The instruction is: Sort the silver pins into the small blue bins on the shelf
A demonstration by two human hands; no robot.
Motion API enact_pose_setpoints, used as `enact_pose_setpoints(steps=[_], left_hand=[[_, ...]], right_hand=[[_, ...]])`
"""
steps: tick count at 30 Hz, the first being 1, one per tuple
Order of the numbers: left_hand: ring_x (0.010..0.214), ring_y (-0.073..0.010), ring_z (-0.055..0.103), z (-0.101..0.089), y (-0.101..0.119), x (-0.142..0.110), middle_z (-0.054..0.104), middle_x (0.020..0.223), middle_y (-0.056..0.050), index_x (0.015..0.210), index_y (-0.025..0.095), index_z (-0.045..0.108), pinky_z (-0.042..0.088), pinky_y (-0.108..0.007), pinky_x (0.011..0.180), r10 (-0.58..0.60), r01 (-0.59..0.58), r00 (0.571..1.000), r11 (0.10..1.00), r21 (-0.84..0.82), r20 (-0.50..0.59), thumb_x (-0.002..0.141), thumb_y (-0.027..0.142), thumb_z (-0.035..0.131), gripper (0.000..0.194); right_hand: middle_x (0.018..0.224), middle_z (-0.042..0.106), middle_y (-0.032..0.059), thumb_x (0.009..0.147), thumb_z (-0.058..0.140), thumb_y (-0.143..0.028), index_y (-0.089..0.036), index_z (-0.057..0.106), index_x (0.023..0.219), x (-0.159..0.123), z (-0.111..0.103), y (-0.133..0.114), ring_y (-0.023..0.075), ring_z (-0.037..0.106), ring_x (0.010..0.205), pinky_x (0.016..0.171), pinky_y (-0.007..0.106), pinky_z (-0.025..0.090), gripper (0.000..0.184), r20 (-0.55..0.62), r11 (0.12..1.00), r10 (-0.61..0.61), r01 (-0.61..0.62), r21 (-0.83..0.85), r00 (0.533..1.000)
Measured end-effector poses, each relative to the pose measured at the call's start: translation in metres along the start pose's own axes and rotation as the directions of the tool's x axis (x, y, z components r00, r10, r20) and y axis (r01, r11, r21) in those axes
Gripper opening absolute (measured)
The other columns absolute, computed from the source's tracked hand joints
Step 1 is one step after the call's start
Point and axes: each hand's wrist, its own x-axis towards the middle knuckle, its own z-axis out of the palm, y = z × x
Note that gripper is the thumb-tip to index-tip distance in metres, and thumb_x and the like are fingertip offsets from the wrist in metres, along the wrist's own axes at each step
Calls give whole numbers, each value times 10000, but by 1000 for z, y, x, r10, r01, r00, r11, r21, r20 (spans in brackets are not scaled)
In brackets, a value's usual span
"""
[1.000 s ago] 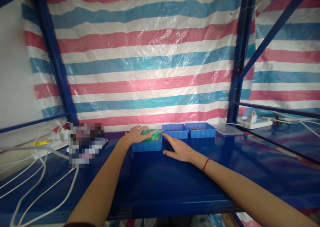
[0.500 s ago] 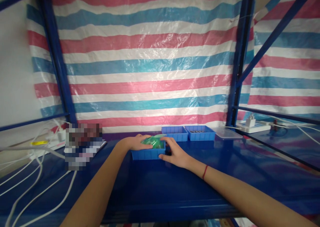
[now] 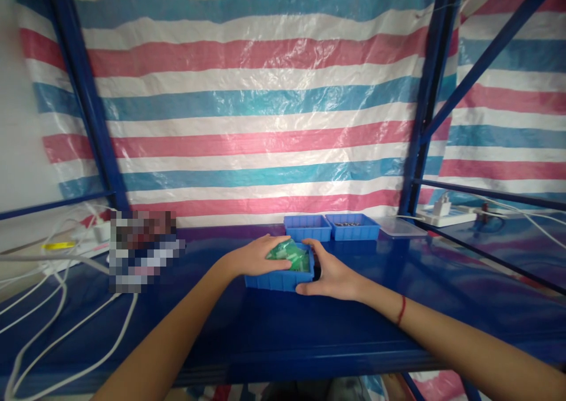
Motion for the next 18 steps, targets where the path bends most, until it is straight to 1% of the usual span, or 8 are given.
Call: enact_pose_setpoints(steps=[2,4,6,8,10,12,15,18], left_hand=[[1341,-308,303,5,12,3,380,1440,-45,1393,288,352,239,-456,1098,26,-24,997,999,-25,74,740,586,550,746],[1340,-283,315,10,24,7,338,1463,-52,1427,281,273,251,-435,1098,75,-66,992,994,-89,98,779,543,527,744],[1329,-254,342,17,32,13,308,1477,-53,1443,277,220,279,-403,1089,138,-118,986,973,-200,91,807,491,518,734],[1297,-253,392,25,34,19,361,1449,-68,1445,287,199,325,-406,1057,154,-136,987,945,-297,37,816,470,518,729],[1280,-257,414,34,31,25,440,1391,-87,1443,299,191,356,-416,1026,96,-104,995,932,-348,-42,825,474,504,714],[1249,-246,448,42,27,29,481,1349,-92,1430,310,226,363,-410,1016,20,-52,996,923,-381,-87,845,478,468,655],[1121,-215,550,47,21,30,529,1281,-78,1394,304,306,403,-384,975,-79,33,993,906,-422,-92,880,454,397,544],[1114,-203,546,49,18,27,538,1265,-66,1375,281,335,409,-361,972,-121,70,988,898,-434,-91,894,473,350,518]], right_hand=[[1215,501,139,556,780,-463,-192,242,1340,-12,-11,0,273,556,1041,889,437,464,989,-10,1000,26,-26,-8,1000],[1256,464,158,557,783,-445,-201,237,1331,-24,-23,1,277,553,1059,883,437,475,978,-46,999,52,-52,7,998],[1287,434,166,576,773,-433,-222,226,1321,-34,-37,2,277,548,1081,879,434,485,948,-107,998,51,-46,51,993],[1298,434,156,619,746,-433,-253,231,1306,-41,-50,3,271,550,1086,876,438,490,877,-169,995,24,-8,96,985],[1300,443,151,631,734,-441,-269,266,1277,-44,-60,3,273,550,1087,877,448,489,816,-234,995,7,16,95,972],[1285,463,144,627,732,-455,-263,328,1236,-42,-68,3,279,536,1108,900,457,473,755,-286,997,-17,37,63,958],[1229,508,120,627,723,-468,-239,422,1170,-33,-73,1,280,498,1154,961,460,425,662,-337,997,-71,75,-2,939],[1189,539,106,623,722,-460,-222,476,1153,-22,-75,-4,276,508,1133,966,453,417,631,-384,993,-112,94,-65,917]])
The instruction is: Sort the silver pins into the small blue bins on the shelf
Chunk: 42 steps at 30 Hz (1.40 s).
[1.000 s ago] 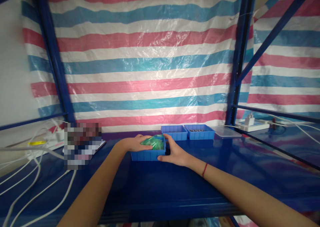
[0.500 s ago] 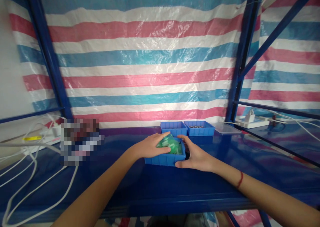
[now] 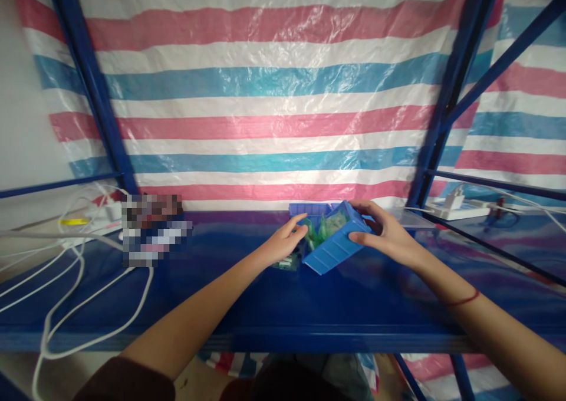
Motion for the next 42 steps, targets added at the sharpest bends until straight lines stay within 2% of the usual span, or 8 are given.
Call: enact_pose_setpoints(steps=[12,17,25,28,30,33,38,42], left_hand=[[1323,-209,329,24,-20,4,320,1447,-105,1407,242,208,293,-400,1080,112,-133,964,988,-74,-240,894,442,357,571],[1286,-199,375,20,-17,-4,456,1338,-75,1269,243,471,263,-374,1105,277,-275,932,961,44,-236,884,467,377,456],[1322,-320,297,21,-14,-14,444,1336,-79,1106,282,621,186,-519,1109,198,-143,971,931,336,-135,776,562,527,443],[1361,-333,214,13,5,-17,381,1401,-112,1267,241,486,168,-532,1112,354,-277,913,903,330,-204,759,553,562,601],[1317,-289,324,8,22,-17,399,1391,-126,1313,210,411,256,-453,1105,521,-474,839,842,258,-156,758,508,595,656],[1175,-242,498,1,45,-13,519,1276,-111,1325,209,351,399,-405,1009,562,-555,793,826,101,-236,821,443,543,587],[1095,-217,550,-46,50,-10,579,1193,-61,1299,224,382,434,-386,954,471,-414,810,881,228,-350,872,351,460,452],[1137,-241,519,-99,16,-4,551,1256,-71,1285,190,443,386,-383,996,377,-171,896,782,599,-236,870,276,416,425]], right_hand=[[1190,566,84,692,613,-304,-214,571,1141,37,29,-20,257,544,1084,936,449,427,459,99,948,-276,288,-139,956],[1131,576,95,650,627,-285,-194,621,1080,56,31,-26,273,543,1069,944,475,412,440,232,842,-392,449,-299,890],[1165,546,120,620,670,-416,-186,637,1106,65,6,-32,338,508,1084,947,538,374,539,348,619,-434,556,-555,831],[1185,530,109,646,653,-497,-209,610,1134,64,-6,-55,345,487,1112,965,569,347,568,285,577,-516,574,-581,808],[1204,516,118,678,649,-490,-195,586,1152,61,-8,-76,326,483,1124,976,543,362,561,178,595,-567,549,-587,804],[1279,463,131,763,602,-468,-180,492,1248,59,-1,-97,282,454,1176,984,477,397,575,26,674,-609,534,-510,793],[1451,300,96,834,489,-530,-275,159,1432,53,15,-65,256,415,1242,925,450,450,729,-20,840,-479,452,-302,877],[1367,454,113,816,505,-549,-250,348,1384,33,27,-4,292,441,1231,1011,527,350,661,275,905,-207,291,-309,939]])
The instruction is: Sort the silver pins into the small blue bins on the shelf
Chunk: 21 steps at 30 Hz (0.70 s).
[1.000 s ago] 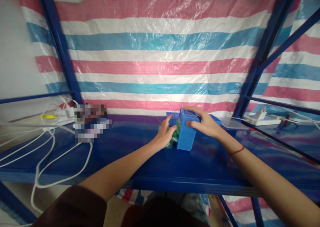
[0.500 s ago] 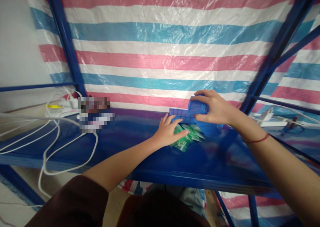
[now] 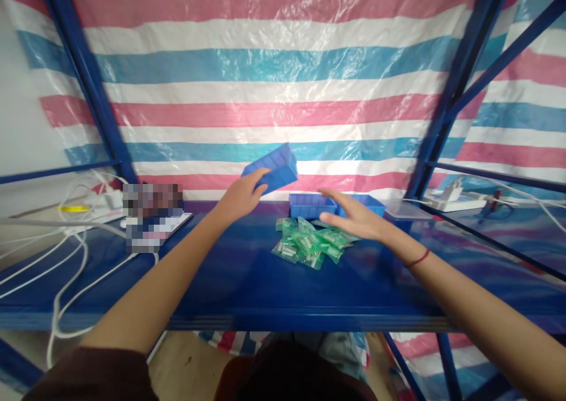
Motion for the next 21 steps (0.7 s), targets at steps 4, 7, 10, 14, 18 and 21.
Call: enact_pose_setpoints(steps=[4,7,10,14,18,21], left_hand=[[1129,-252,526,17,-56,-2,574,1236,-78,1286,220,469,384,-373,979,-166,72,958,928,365,233,865,219,393,427],[1082,-255,558,40,-80,-4,616,1167,-77,1260,250,496,400,-374,944,-235,54,918,873,485,320,866,206,393,410],[1049,-246,579,57,-90,-2,615,1165,-92,1264,227,495,420,-355,914,-213,20,902,889,458,375,871,191,383,410],[1034,-241,576,64,-92,2,617,1156,-88,1247,222,515,422,-353,908,-99,-55,914,930,363,393,867,177,375,407],[964,-230,589,67,-92,4,649,1059,-70,1203,229,554,432,-356,883,-23,-109,925,940,322,379,863,169,353,400],[971,-220,586,72,-92,5,650,1051,-56,1177,237,578,426,-354,901,-6,-69,941,975,210,338,854,188,376,384]], right_hand=[[1356,476,109,766,523,-614,-241,429,1356,-15,29,17,322,432,1235,1026,523,326,705,264,994,107,-98,-50,959],[1317,511,107,743,499,-669,-246,451,1343,-14,34,9,331,448,1208,1000,497,350,736,376,991,123,-91,-102,918],[1313,504,112,705,490,-720,-248,460,1328,-9,32,-2,350,420,1210,976,508,354,782,412,984,129,-65,-166,902],[1371,440,96,696,471,-743,-289,428,1345,0,33,-11,363,351,1254,975,550,324,793,406,979,112,-31,-201,907],[1394,423,80,693,475,-742,-312,405,1361,18,47,-17,356,320,1284,1018,547,266,798,437,989,35,34,-147,899],[1407,410,93,681,492,-743,-289,397,1373,31,61,-20,339,337,1289,1038,491,274,834,436,993,-1,52,-104,900]])
